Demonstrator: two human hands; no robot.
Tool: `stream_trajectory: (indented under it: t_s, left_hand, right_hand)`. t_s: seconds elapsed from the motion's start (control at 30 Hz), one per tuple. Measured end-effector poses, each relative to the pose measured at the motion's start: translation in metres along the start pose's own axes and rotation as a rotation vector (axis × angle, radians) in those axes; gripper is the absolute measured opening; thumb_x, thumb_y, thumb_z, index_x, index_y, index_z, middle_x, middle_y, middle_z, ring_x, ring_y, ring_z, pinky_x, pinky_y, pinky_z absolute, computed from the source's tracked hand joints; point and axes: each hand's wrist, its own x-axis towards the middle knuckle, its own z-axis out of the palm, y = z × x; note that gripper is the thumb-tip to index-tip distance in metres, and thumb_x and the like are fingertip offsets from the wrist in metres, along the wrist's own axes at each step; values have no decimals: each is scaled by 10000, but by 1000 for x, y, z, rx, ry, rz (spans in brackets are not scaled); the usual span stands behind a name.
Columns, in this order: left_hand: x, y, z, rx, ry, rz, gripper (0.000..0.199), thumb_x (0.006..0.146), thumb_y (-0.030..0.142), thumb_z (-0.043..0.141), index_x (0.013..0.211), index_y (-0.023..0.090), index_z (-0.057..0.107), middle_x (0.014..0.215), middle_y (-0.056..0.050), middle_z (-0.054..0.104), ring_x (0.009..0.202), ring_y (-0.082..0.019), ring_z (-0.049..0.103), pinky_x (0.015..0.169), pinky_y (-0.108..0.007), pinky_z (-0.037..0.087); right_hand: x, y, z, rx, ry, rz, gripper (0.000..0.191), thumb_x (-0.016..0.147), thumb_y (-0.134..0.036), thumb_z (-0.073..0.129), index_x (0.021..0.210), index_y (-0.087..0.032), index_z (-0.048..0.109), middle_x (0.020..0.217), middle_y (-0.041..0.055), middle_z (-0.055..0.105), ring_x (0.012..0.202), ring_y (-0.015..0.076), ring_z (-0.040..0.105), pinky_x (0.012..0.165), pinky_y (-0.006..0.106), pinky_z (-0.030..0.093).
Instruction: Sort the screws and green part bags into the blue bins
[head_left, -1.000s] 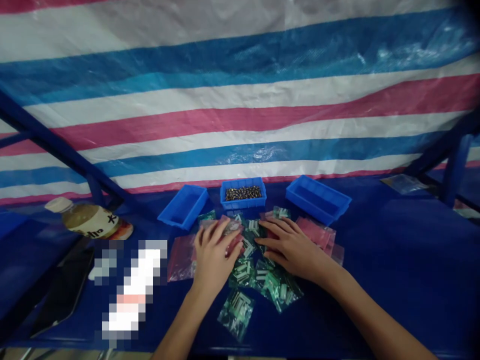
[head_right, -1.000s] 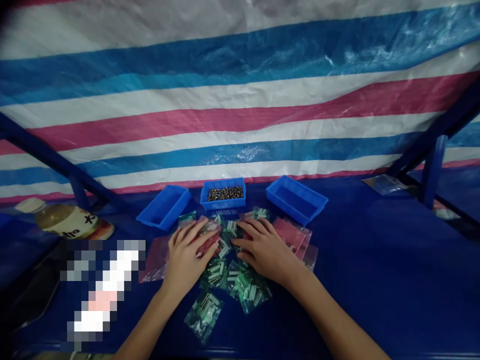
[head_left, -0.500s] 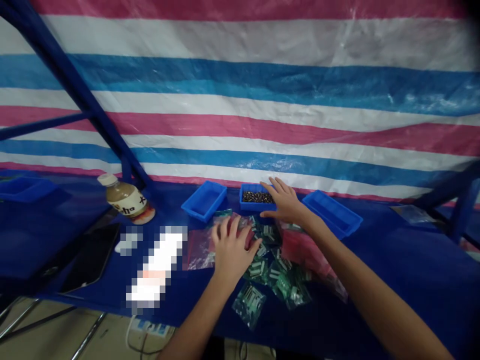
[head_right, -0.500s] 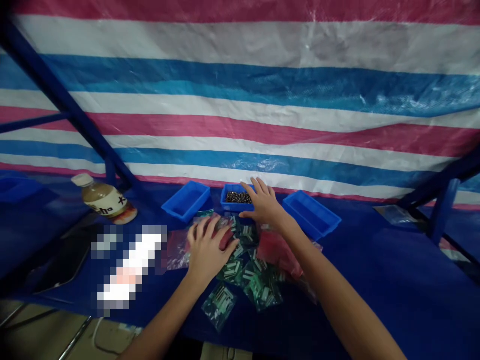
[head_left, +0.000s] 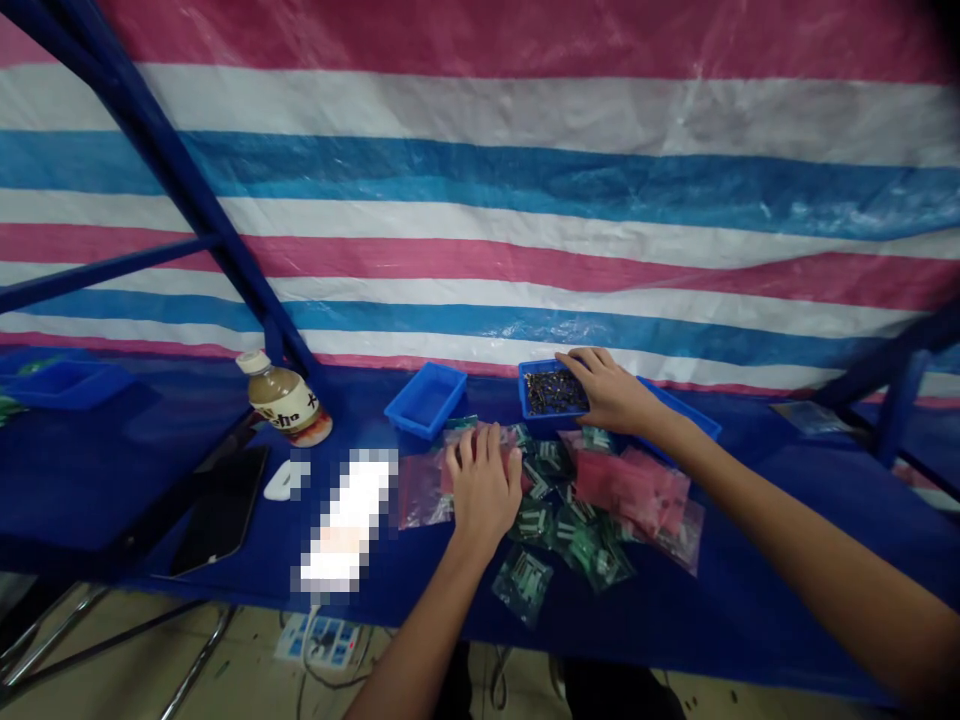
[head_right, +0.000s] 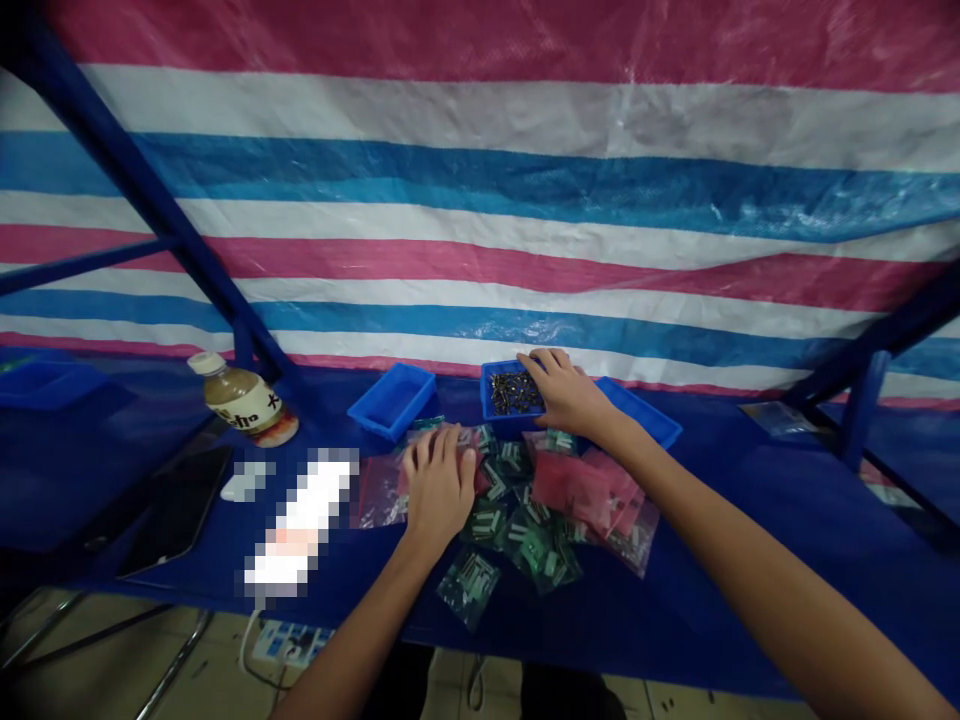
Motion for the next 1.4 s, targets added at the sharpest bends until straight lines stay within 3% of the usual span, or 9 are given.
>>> stream_trajectory:
  t_s: [0.17, 0.3, 0.47, 0.7, 0.87, 1.1, 1.4]
  left_hand:
    - [-3, 1, -4, -63, -20, 107, 768, 863, 616, 508, 1450, 133, 398, 1400, -168, 522, 1350, -377, 365, 1118, -577, 247]
    - [-6, 0, -3, -114, -51, 276, 949, 784, 736, 521, 1468, 100, 352, 1472, -191, 437, 1395, -359, 334, 1161, -525, 229]
    - [-7, -2, 3, -92, -67, 280, 1102, 705, 831, 515, 1487, 86, 296, 1486, -213, 409, 1392, -377, 344, 1152, -526, 264]
    - [-5, -3, 4, -52, -112, 272, 1005, 695, 782, 595, 1460, 174, 359, 1391, -186, 515, 1368, -374, 374, 1121, -540, 300]
    - [-4, -3, 2, -23, -120, 288, 943, 712, 773, 587, 1444, 207, 402, 1332, -169, 547, 1354, -359, 383, 1118, -518, 301]
    - [-3, 0, -2, -29, -146, 292, 976, 720, 783, 566, 1492, 235, 331, 1351, -150, 532, 1334, -358, 388, 1105, -520, 300]
    - [-2, 1, -4, -56, -170, 276, 1039, 706, 776, 593, 1528, 241, 246, 1418, -130, 496, 1340, -349, 370, 1104, -508, 297]
  right_hand:
    - [-34, -35, -17, -179, -12, -47, 848, 761, -162, 601, 1524, -159, 230, 1449, 195, 408, 1321, 387, 326, 1028, 564, 360]
    - [-48, -55, -8, -283, 35, -60, 806, 819, -94, 517, 1546, -176, 178, 1493, 181, 390, 1351, 363, 324, 1093, 608, 261]
    - [-55, -64, 5, -383, 173, -140, 640, 933, -75, 369, 1546, -160, 203, 1417, 174, 498, 1317, 315, 407, 1069, 623, 321]
    - [-72, -64, 24, -421, 260, -222, 670, 940, -75, 356, 1565, -190, 145, 1485, 128, 453, 1358, 281, 393, 1060, 529, 405]
    - [-86, -64, 40, -361, 274, -191, 684, 951, -124, 384, 1568, -246, 118, 1509, 105, 432, 1342, 285, 423, 1066, 521, 400]
    - [-86, -64, 48, -306, 297, -98, 692, 961, -117, 380, 1555, -355, 115, 1495, 64, 459, 1322, 264, 462, 1103, 522, 319]
    - [-82, -56, 48, -423, 442, -71, 657, 958, -139, 430, 1542, -345, 209, 1470, 66, 492, 1318, 252, 454, 1146, 519, 179]
